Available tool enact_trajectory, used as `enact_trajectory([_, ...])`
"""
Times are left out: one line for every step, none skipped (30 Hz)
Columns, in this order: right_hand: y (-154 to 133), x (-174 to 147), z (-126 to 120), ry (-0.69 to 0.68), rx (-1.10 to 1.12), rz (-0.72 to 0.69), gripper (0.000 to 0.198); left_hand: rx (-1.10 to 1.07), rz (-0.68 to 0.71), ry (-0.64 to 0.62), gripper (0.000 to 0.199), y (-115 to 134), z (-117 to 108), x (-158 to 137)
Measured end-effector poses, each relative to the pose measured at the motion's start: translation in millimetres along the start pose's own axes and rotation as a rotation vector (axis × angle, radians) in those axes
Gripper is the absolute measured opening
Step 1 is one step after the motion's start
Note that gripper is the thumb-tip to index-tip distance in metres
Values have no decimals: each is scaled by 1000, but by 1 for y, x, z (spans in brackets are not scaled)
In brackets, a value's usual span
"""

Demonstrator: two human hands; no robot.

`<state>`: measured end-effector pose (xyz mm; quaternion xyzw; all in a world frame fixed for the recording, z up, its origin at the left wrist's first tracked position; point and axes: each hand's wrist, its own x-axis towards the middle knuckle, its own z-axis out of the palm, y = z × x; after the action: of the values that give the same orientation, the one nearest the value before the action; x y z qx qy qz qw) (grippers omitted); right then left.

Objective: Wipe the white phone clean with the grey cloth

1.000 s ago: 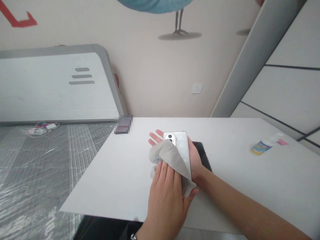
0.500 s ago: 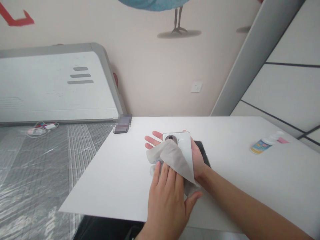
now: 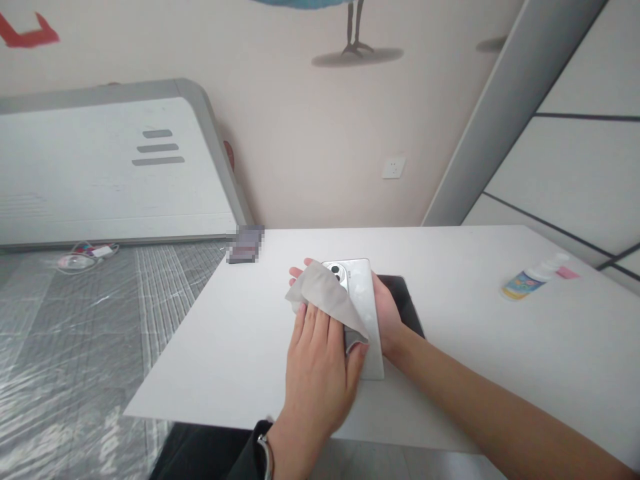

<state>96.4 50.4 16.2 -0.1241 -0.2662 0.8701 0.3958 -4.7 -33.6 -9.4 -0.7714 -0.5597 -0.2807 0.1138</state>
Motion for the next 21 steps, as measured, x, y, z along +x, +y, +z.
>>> enact_trajectory([0,0,0,8,20,-3,62,-11,7,-7,47,2,2,-3])
enact_trajectory([-1,0,0,10,43,-4,63,-19,16,-16,47,5,3,-6])
enact_trajectory([-2,1,0,10,62,-12,63,-25,30,-24,49,9,4,-8])
enact_trajectory([-4,1,0,16,71,-32,63,-26,45,-32,51,12,5,-11])
enact_trajectory([-5,2,-1,16,76,-48,63,-27,57,-41,53,16,6,-13])
enact_trajectory([-6,2,-1,11,76,-56,63,-28,66,-47,53,19,6,-15])
enact_trajectory([-8,3,-2,1,73,-59,63,-29,69,-49,52,23,7,-16])
enact_trajectory([-8,4,-3,-12,68,-59,63,-31,70,-46,51,25,7,-17])
enact_trajectory([-8,4,-5,-28,62,-58,63,-30,69,-40,48,28,7,-18])
enact_trajectory([-8,5,-7,-41,57,-59,62,-27,66,-32,46,30,7,-19])
enact_trajectory([-8,5,-9,-51,50,-62,61,-21,66,-21,43,31,6,-19])
enact_trajectory([-7,6,-11,-56,42,-67,61,-11,70,-13,41,31,5,-20])
enact_trajectory([-7,7,-13,-57,33,-75,60,0,79,-7,42,32,4,-20])
enact_trajectory([-6,7,-15,-57,24,-83,60,11,92,-4,47,32,2,-20])
enact_trajectory([-6,8,-17,-56,17,-94,60,22,108,-3,54,32,0,-20])
enact_trajectory([-5,9,-18,-57,13,-106,60,35,124,-1,62,31,-2,-20])
enact_trajectory([-5,9,-19,-58,11,-116,60,47,138,4,70,32,-4,-20])
enact_trajectory([-5,10,-18,-58,10,-122,60,58,150,11,75,32,-6,-20])
enact_trajectory([-6,10,-18,-53,10,-123,60,66,163,22,77,32,-7,-20])
enact_trajectory([-6,10,-16,-42,11,-120,60,69,176,41,78,33,-8,-20])
enact_trajectory([-7,10,-14,-27,11,-114,59,67,190,67,77,34,-8,-20])
